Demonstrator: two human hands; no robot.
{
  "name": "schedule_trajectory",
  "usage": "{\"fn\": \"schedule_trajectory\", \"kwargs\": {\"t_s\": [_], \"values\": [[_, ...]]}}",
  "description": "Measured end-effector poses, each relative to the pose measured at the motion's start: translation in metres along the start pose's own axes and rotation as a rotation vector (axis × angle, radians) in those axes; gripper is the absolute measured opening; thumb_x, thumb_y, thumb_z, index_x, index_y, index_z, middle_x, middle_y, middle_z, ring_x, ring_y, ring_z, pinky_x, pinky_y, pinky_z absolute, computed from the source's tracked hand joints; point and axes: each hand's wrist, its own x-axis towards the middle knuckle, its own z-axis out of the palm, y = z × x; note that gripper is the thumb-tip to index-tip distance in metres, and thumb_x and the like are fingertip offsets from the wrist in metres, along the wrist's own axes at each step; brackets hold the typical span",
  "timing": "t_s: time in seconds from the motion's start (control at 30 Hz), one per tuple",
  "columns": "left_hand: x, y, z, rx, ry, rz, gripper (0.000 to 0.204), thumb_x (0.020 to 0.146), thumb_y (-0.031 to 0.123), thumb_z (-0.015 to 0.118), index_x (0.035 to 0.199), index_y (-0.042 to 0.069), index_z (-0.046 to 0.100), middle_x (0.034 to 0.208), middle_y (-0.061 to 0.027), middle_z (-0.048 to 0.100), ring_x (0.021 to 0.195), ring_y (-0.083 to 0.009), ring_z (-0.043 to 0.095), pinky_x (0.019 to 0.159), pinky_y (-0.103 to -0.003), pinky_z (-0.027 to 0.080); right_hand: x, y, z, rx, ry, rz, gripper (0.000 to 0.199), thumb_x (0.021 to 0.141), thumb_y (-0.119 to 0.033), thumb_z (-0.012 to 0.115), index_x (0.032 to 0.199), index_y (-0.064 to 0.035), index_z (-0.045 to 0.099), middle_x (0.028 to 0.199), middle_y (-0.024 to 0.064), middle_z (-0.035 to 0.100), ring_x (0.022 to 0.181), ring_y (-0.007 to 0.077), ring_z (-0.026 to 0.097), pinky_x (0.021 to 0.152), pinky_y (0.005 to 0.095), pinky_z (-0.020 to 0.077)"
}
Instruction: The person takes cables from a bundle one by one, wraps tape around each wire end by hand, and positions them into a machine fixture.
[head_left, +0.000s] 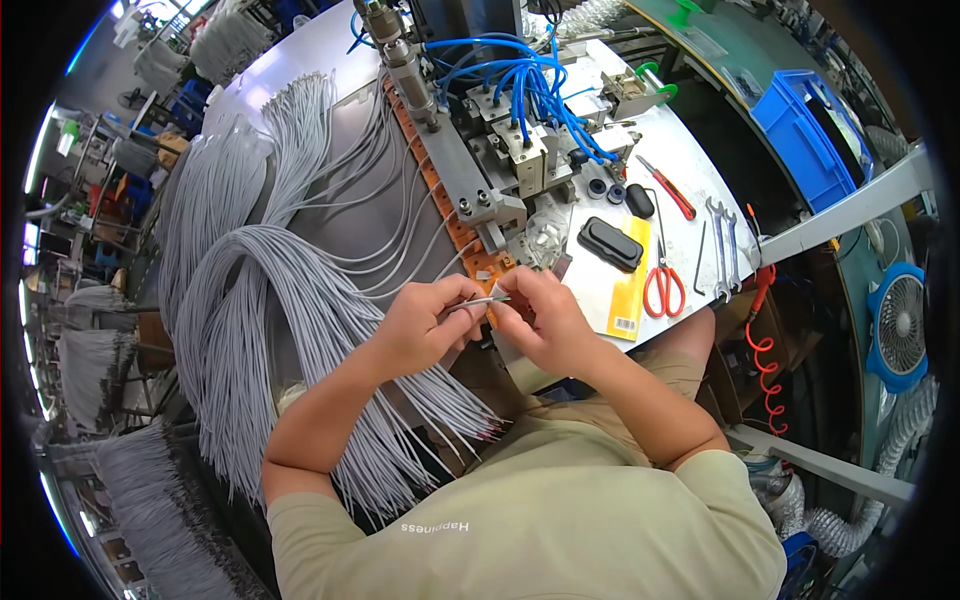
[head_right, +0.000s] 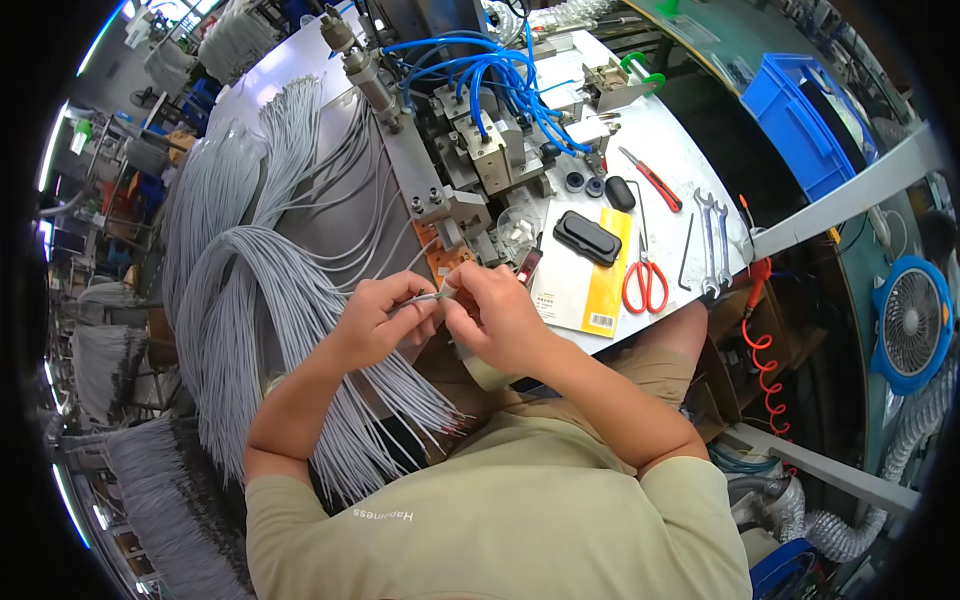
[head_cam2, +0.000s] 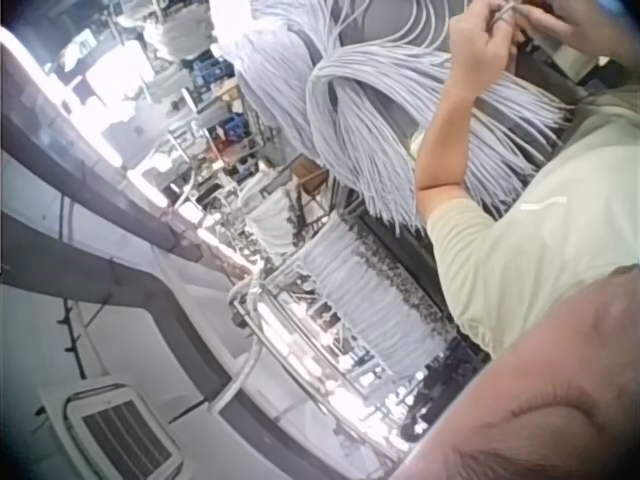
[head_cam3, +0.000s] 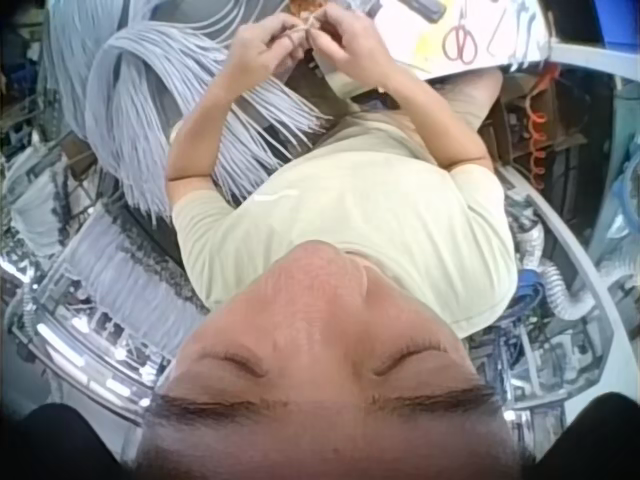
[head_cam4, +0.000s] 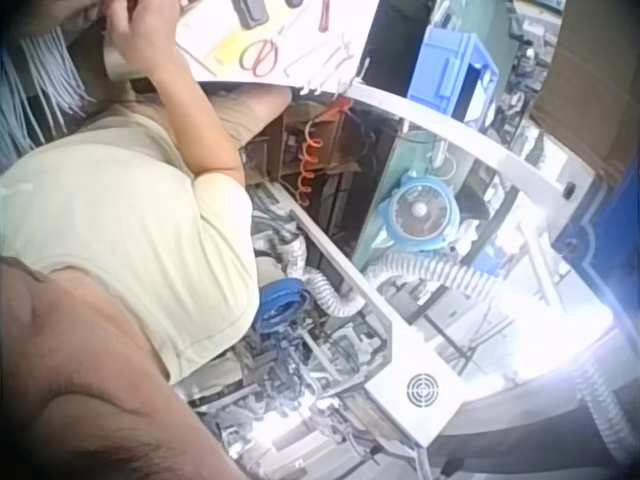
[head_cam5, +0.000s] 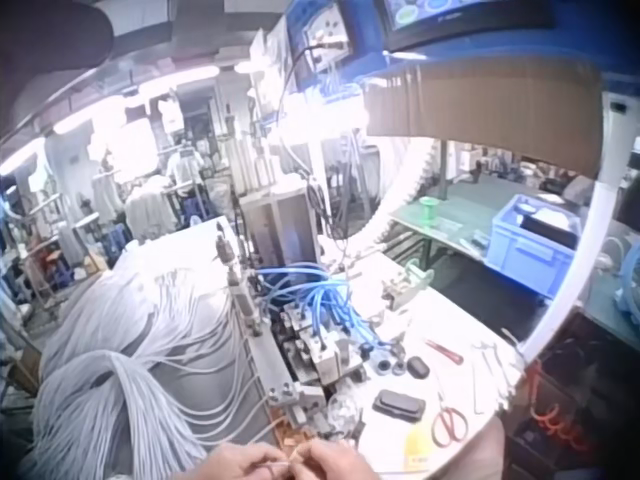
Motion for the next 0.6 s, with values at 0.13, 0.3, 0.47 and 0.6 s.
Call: {"fn": "schedule_trajectory", "kwargs": {"t_s": [0.13, 0.3, 0.47, 0.6], "values": [[-0.001, -0.003, -0.003, 0.006, 0.008, 0.051, 0.014, 0.092, 0.004, 0.062, 0.103, -0.003, 0.066, 0.079, -0.0035, 0.068, 0.068, -0.0085, 0.063, 0.062, -0.025, 0.052, 0.007, 0.003, -0.005, -0.172, 0.065, -0.281, 0.014, 0.091, -0.008, 0.067, 0.099, -0.0022, 0.057, 0.077, 0.0093, 0.057, 0.064, 0.0148, 0.055, 0.058, 0.0300, 0.0428], [-0.002, 0.001, 0.001, 0.211, 0.121, 0.216, 0.014, 0.090, 0.002, 0.062, 0.103, -0.002, 0.068, 0.081, -0.0066, 0.070, 0.068, -0.0131, 0.066, 0.063, -0.027, 0.054, 0.014, 0.010, -0.001, -0.284, 0.149, -0.366, 0.014, 0.092, -0.010, 0.067, 0.096, -0.0023, 0.056, 0.075, 0.0097, 0.057, 0.061, 0.0154, 0.052, 0.056, 0.0279, 0.0403], [-0.004, 0.009, 0.006, 0.499, 0.194, 0.585, 0.020, 0.087, 0.002, 0.065, 0.107, 0.001, 0.069, 0.087, -0.0115, 0.071, 0.071, -0.0236, 0.068, 0.068, -0.029, 0.055, 0.012, 0.046, 0.002, 0.068, 0.250, 0.229, 0.014, 0.093, -0.011, 0.065, 0.091, -0.0022, 0.055, 0.072, 0.0042, 0.056, 0.062, 0.0097, 0.049, 0.059, 0.0250, 0.0399], [-0.007, 0.007, 0.006, 0.393, -0.074, 0.383, 0.024, 0.085, 0.004, 0.068, 0.109, 0.003, 0.070, 0.089, -0.0123, 0.070, 0.075, -0.0289, 0.068, 0.069, -0.031, 0.055, 0.012, 0.054, 0.005, 0.291, 0.256, 0.315, 0.016, 0.094, -0.011, 0.065, 0.087, -0.0022, 0.054, 0.070, 0.0006, 0.055, 0.065, 0.0051, 0.048, 0.059, 0.0238, 0.0401]]}}
